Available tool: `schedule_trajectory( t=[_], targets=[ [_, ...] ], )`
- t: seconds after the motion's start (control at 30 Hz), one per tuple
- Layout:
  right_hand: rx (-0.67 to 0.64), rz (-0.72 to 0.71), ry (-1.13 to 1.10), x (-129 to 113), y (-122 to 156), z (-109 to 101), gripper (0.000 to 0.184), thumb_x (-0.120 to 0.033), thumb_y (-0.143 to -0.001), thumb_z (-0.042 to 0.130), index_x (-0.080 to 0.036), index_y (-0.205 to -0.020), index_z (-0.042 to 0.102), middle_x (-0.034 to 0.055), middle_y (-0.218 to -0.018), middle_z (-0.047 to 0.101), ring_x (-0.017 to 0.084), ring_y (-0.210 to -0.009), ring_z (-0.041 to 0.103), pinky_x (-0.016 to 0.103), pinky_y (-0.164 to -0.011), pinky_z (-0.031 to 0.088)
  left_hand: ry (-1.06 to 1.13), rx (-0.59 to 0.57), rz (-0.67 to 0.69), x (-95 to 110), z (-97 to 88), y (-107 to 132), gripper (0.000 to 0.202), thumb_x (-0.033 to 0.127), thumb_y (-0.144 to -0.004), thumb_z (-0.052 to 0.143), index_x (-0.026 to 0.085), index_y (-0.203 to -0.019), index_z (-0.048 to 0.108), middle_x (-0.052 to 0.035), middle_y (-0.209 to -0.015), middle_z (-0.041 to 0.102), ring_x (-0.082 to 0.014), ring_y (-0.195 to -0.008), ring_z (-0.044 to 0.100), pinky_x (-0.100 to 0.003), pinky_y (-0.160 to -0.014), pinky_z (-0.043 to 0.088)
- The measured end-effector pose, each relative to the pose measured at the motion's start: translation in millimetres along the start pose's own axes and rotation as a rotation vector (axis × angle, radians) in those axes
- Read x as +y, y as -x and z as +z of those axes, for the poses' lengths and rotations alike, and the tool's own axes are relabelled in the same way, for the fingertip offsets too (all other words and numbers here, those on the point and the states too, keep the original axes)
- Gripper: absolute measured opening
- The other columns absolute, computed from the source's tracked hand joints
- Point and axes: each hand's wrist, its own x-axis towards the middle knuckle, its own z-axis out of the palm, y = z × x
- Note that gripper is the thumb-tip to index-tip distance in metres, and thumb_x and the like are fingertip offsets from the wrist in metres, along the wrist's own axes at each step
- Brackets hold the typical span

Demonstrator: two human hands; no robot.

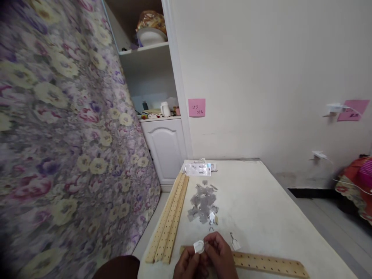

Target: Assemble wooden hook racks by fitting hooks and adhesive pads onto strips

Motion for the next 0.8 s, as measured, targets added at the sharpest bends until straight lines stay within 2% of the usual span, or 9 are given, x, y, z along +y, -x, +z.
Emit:
schedule_trajectory(
  t=[0.13, 0.23, 0.3, 0.4, 0.5, 0.63, 0.8],
  targets=[
    [-0.062, 0.013, 0.065, 9, 1, -1, 0.029, -0.042, -0.064, 0.07, -0.019, -0.07, 0.054, -0.0055, -0.049, 0.053, 0.009, -0.042, 0.046, 0.021, -0.044, 0.035, -0.036, 0.015, 0.011, 6, -7.6, -2, 0.047, 0.062, -0.06, 0.065, 0.019, -0.071, 0.052, 0.0055, -0.043, 0.055, -0.0074, -0.036, 0.044, -0.019, -0.039, 0.029],
    [-0.108, 0.026, 0.186, 11, 2, -8, 0.029, -0.042, -0.063, 0.069, -0.019, -0.078, 0.058, -0.0027, -0.062, 0.059, 0.009, -0.043, 0.047, 0.02, -0.041, 0.035, -0.121, 0.011, 0.05, 18, -16.9, -1, 0.044, 0.061, -0.064, 0.061, 0.019, -0.069, 0.05, 0.0068, -0.042, 0.051, -0.0069, -0.036, 0.041, -0.019, -0.04, 0.027],
    [-0.087, 0.013, 0.311, 6, 1, -14, 0.031, -0.043, -0.065, 0.065, -0.019, -0.084, 0.061, 0.0005, -0.072, 0.062, 0.011, -0.048, 0.049, 0.021, -0.041, 0.036, -0.218, -0.006, 0.089, 30, -21.5, 2, 0.04, 0.058, -0.069, 0.059, 0.019, -0.067, 0.048, 0.0086, -0.042, 0.047, -0.0066, -0.037, 0.039, -0.019, -0.041, 0.028],
    [-0.069, -0.062, 0.507, -8, -1, -18, 0.027, -0.041, -0.072, 0.058, -0.018, -0.084, 0.065, 0.002, -0.07, 0.063, 0.014, -0.059, 0.053, 0.025, -0.054, 0.042, -0.372, -0.032, 0.115, 46, -24.1, 7, 0.033, 0.051, -0.073, 0.056, 0.02, -0.066, 0.046, 0.0098, -0.047, 0.042, -0.0065, -0.039, 0.038, -0.019, -0.041, 0.028],
    [-0.153, -0.081, 0.573, -18, -3, -13, 0.026, -0.039, -0.074, 0.056, -0.018, -0.084, 0.066, 0.0034, -0.076, 0.066, 0.017, -0.069, 0.057, 0.027, -0.065, 0.044, -0.509, -0.057, 0.098, 54, -23.7, 12, 0.028, 0.046, -0.074, 0.054, 0.021, -0.065, 0.044, 0.0091, -0.05, 0.039, -0.0077, -0.042, 0.037, -0.02, -0.041, 0.027],
    [-0.284, 0.005, 0.564, -15, 0, -3, 0.021, -0.036, -0.071, 0.057, -0.016, -0.076, 0.063, 0.0017, -0.068, 0.062, 0.016, -0.067, 0.055, 0.024, -0.062, 0.041, -0.666, -0.099, 0.127, 46, -29.7, 14, 0.023, 0.038, -0.071, 0.056, 0.02, -0.062, 0.045, 0.0057, -0.057, 0.044, -0.0103, -0.056, 0.041, -0.021, -0.05, 0.031],
    [-0.363, 0.076, 0.599, 0, 7, 0, 0.01, -0.026, -0.066, 0.058, -0.017, -0.066, 0.054, -0.0052, -0.055, 0.045, 0.01, -0.055, 0.04, 0.021, -0.053, 0.03, -0.66, -0.1, 0.047, 21, -50.6, 16, 0.028, 0.043, -0.069, 0.058, 0.02, -0.06, 0.046, 0.0069, -0.051, 0.04, -0.0091, -0.052, 0.036, -0.021, -0.05, 0.025]
  ],
)
